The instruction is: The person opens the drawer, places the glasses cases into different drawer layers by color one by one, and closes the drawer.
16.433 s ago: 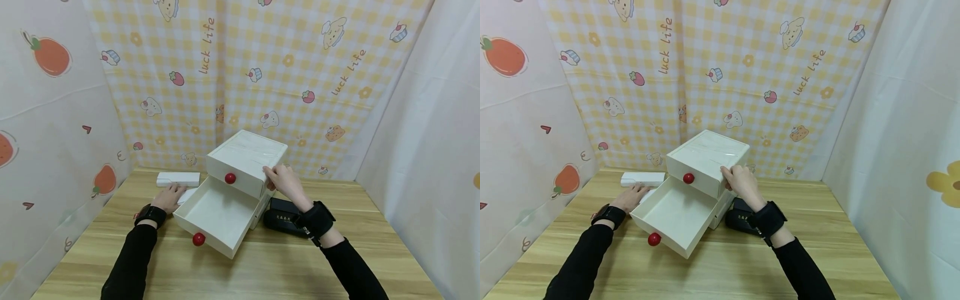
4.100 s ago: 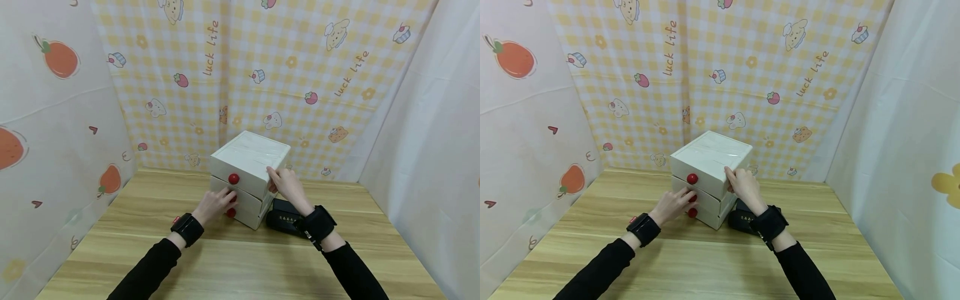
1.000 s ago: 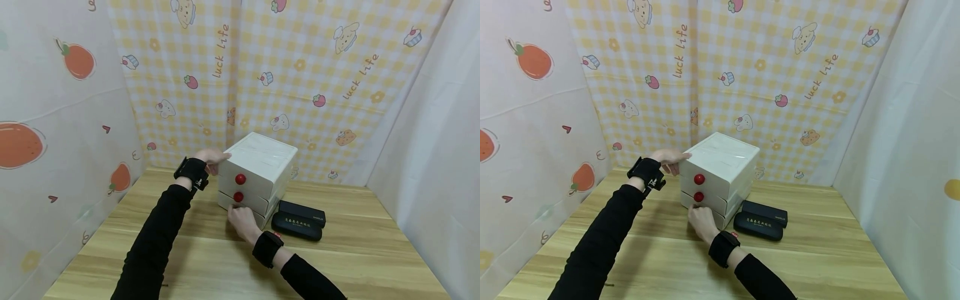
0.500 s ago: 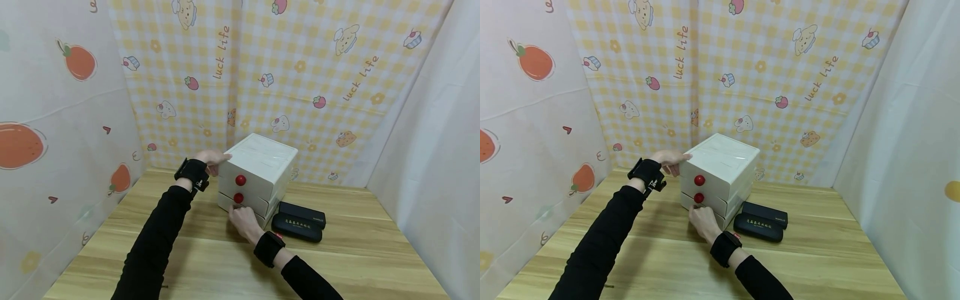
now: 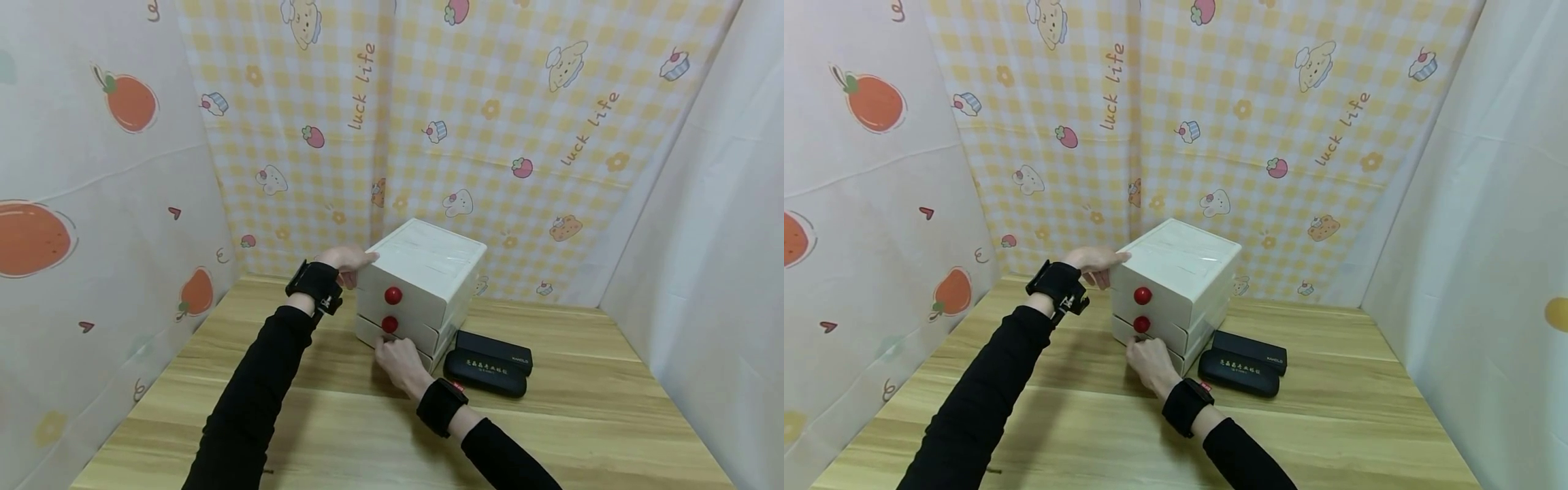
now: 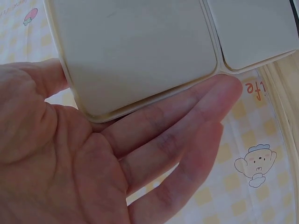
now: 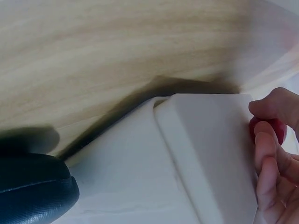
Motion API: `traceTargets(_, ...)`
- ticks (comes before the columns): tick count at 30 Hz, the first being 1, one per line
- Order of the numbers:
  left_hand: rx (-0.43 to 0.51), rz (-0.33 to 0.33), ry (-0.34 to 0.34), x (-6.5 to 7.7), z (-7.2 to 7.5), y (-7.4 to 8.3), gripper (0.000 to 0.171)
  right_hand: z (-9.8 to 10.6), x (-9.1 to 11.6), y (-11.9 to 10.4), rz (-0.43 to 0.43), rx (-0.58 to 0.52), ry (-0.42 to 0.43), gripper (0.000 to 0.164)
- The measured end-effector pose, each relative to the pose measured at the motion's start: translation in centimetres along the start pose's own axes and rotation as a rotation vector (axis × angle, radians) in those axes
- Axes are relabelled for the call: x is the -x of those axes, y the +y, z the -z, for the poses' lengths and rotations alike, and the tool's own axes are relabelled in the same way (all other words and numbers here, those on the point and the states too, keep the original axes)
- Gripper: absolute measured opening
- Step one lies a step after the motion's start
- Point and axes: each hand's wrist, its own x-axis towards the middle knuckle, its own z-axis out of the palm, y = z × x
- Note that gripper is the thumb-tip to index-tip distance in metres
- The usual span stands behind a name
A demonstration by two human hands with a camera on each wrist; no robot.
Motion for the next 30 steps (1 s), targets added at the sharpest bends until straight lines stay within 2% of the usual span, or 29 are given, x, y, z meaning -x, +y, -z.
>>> traceTargets(3, 0.014, 0.004, 0.004, 0.1, -0.3, 0.0, 0.063, 0.4, 0.2, -0.3, 0.01, 0.001, 0.008, 0.026)
traceTargets(9, 0.026, 0.009, 0.009, 0.0, -0.3, 0.0, 0.064, 3.3, 0.0, -2.2, 0.131, 0.028, -0.021, 0.022)
traceTargets(12, 0.032, 0.012, 0.012, 0.0, -0.2, 0.1, 0.063, 4.1, -0.1, -3.1, 0.145, 0.043, -0.023, 0.023)
traceTargets(20, 0.047, 0.012, 0.032, 0.3, -0.3, 0.1, 0.062, 6.6, 0.7, -5.2, 0.193, 0.088, 0.062, 0.013)
traceTargets(24, 0.056, 0.017, 0.034, 0.4, -0.4, 0.2, 0.062, 7.6, 1.3, -6.4, 0.243, 0.103, 0.096, 0.016)
traceTargets(30, 0.063, 0.024, 0.038, 0.4, -0.4, 0.1, 0.062, 8.3, 2.0, -7.6, 0.275, 0.105, 0.121, 0.029)
